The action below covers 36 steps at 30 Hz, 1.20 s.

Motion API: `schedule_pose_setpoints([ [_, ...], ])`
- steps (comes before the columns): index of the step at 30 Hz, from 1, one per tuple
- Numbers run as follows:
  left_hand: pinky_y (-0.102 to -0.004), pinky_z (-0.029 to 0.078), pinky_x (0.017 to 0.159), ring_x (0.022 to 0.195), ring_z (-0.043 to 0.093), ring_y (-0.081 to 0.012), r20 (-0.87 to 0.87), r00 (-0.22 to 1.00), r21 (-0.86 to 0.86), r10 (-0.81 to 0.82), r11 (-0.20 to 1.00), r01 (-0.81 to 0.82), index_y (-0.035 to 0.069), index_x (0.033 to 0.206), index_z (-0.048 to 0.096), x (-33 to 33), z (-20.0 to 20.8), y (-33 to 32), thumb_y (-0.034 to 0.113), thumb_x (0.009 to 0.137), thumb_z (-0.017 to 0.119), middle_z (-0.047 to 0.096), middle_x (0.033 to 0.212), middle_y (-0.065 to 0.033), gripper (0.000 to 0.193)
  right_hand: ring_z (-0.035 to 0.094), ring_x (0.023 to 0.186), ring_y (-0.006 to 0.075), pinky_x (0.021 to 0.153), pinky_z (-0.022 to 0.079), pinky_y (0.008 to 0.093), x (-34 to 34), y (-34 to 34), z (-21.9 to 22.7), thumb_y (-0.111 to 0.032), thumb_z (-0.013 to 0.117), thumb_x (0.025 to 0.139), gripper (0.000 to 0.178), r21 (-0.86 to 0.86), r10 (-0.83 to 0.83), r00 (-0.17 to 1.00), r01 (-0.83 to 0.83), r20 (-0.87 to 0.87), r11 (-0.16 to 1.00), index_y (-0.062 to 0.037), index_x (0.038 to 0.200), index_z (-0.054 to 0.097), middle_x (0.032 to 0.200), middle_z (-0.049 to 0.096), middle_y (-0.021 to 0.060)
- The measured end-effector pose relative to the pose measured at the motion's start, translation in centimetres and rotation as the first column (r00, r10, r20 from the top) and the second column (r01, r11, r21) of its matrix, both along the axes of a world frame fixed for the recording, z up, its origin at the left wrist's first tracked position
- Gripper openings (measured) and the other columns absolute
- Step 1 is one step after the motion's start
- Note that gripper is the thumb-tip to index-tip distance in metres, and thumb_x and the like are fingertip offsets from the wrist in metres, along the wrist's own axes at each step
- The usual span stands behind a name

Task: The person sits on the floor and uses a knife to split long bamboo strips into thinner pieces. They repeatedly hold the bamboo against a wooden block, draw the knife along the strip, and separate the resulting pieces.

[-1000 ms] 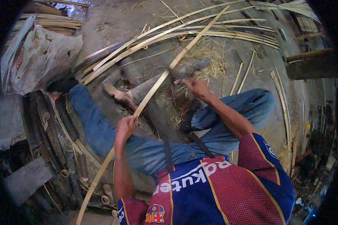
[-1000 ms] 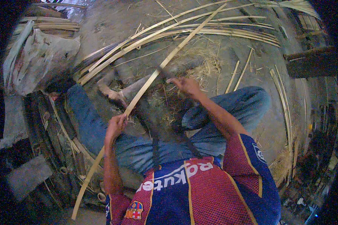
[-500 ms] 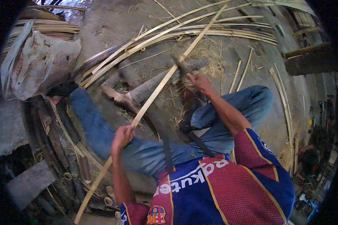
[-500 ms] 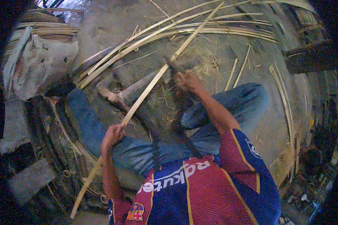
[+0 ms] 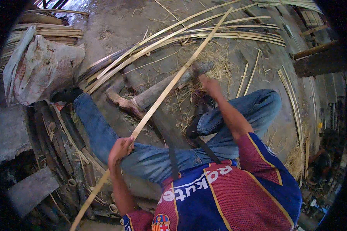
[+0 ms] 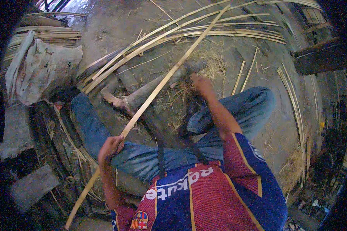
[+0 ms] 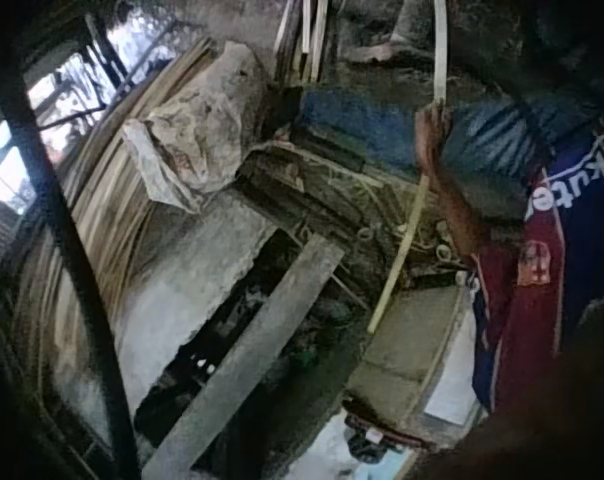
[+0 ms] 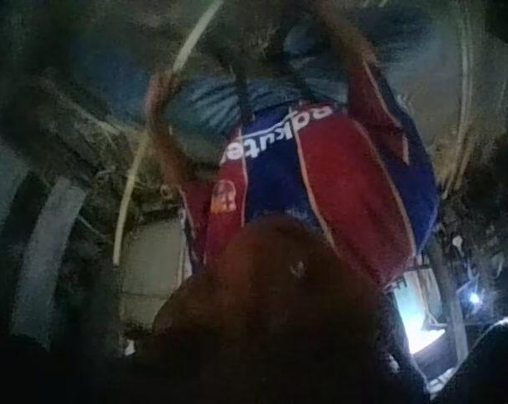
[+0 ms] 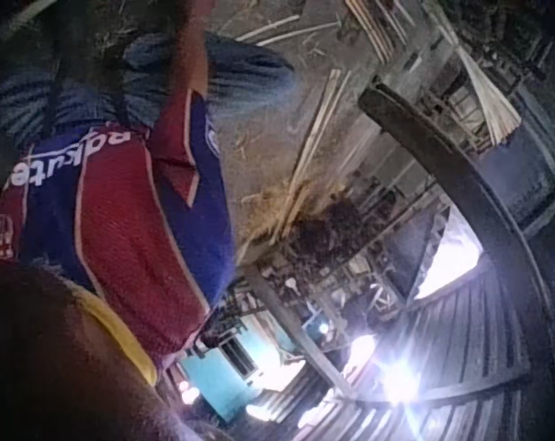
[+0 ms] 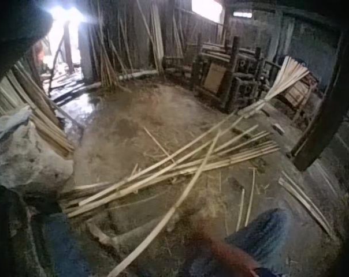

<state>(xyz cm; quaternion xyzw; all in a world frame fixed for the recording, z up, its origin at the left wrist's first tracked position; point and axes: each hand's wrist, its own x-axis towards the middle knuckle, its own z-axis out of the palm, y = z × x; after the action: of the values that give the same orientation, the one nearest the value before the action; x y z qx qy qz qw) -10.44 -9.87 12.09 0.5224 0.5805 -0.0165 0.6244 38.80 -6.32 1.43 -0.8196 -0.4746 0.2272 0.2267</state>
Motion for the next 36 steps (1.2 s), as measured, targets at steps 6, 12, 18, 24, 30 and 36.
schedule_pose_setpoints([
  [6,-0.0263,0.031,0.044,0.047,0.04,-0.0074,0.035,0.998,-0.012,-0.042,0.999,0.043,0.007,0.076,0.059,0.1,1.0,1.7,0.039,0.101,0.05,0.051,0.056,0.0029,0.042,0.061,0.072,0.046,0.067,0.045,0.051,0.0,2.0,1.6,-0.063,0.052,0.09,0.066,0.075,-0.181,0.983,0.178,0.034,0.981,0.0012,0.083,0.065,0.074,0.063,0.0265],
  [12,-0.0252,0.044,0.051,0.056,0.054,-0.0096,0.253,0.967,0.315,0.031,0.943,-0.112,0.001,0.096,0.065,1.9,-2.5,3.3,0.028,0.102,0.051,0.066,0.078,-0.0049,0.03,0.061,0.07,0.0439,0.064,0.048,0.0485,-3.9,1.3,-1.1,-0.047,0.055,0.094,0.045,-0.053,0.104,0.991,-0.099,0.086,0.994,-0.003,0.1,0.065,0.076,0.063,0.0241],
  [18,-0.0252,0.048,0.057,0.064,0.062,-0.0117,0.36,0.738,0.338,0.571,0.658,-0.673,0.001,0.091,0.068,2.8,-3.3,4.0,0.029,0.102,0.051,0.069,0.083,-0.0073,0.034,0.062,0.065,0.0394,0.059,0.051,0.0459,2.8,-0.4,-10.3,-0.002,0.048,0.094,0.057,-0.093,0.423,0.714,-0.453,0.557,0.887,-0.0111,0.148,0.032,0.092,0.06,0.0235],
  [24,-0.0278,0.05,0.066,0.074,0.065,-0.0135,0.111,0.875,0.479,0.471,0.747,-0.462,0.001,0.098,0.07,2.1,-2.0,2.9,0.039,0.097,0.058,0.071,0.085,-0.0067,0.04,0.062,0.081,0.0476,0.074,0.049,0.0526,-3.0,1.3,-3.3,-0.049,0.048,0.096,0.054,-0.11,0.174,0.979,-0.162,0.11,0.981,0.0027,0.106,0.063,0.084,0.063,0.0316],
  [30,-0.0384,0.051,0.081,0.09,0.068,-0.0265,-0.241,0.965,0.451,0.102,0.892,0.018,0.002,0.107,0.071,7.3,-2.4,4.4,0.051,0.09,0.061,0.072,0.094,-0.0141,0.053,0.063,0.085,0.0466,0.077,0.048,0.0512,-1.6,0.4,-4.1,-0.059,0.046,0.095,0.068,0.01,0.143,0.986,-0.144,0.081,0.99,0.0052,0.085,0.065,0.079,0.064,0.0304],
  [36,-0.0431,0.05,0.076,0.08,0.069,-0.0324,-0.389,0.914,0.491,0.12,0.866,0.095,0.004,0.091,0.073,12.9,-5.5,6.0,0.056,0.086,0.061,0.071,0.081,-0.0147,0.053,0.063,0.077,0.0442,0.074,0.049,0.0472,-3.7,1.2,-1.7,-0.062,0.053,0.09,0.067,-0.078,0.059,0.996,-0.064,-0.063,0.995,0.0036,0.082,0.066,0.073,0.063,0.0276],
])
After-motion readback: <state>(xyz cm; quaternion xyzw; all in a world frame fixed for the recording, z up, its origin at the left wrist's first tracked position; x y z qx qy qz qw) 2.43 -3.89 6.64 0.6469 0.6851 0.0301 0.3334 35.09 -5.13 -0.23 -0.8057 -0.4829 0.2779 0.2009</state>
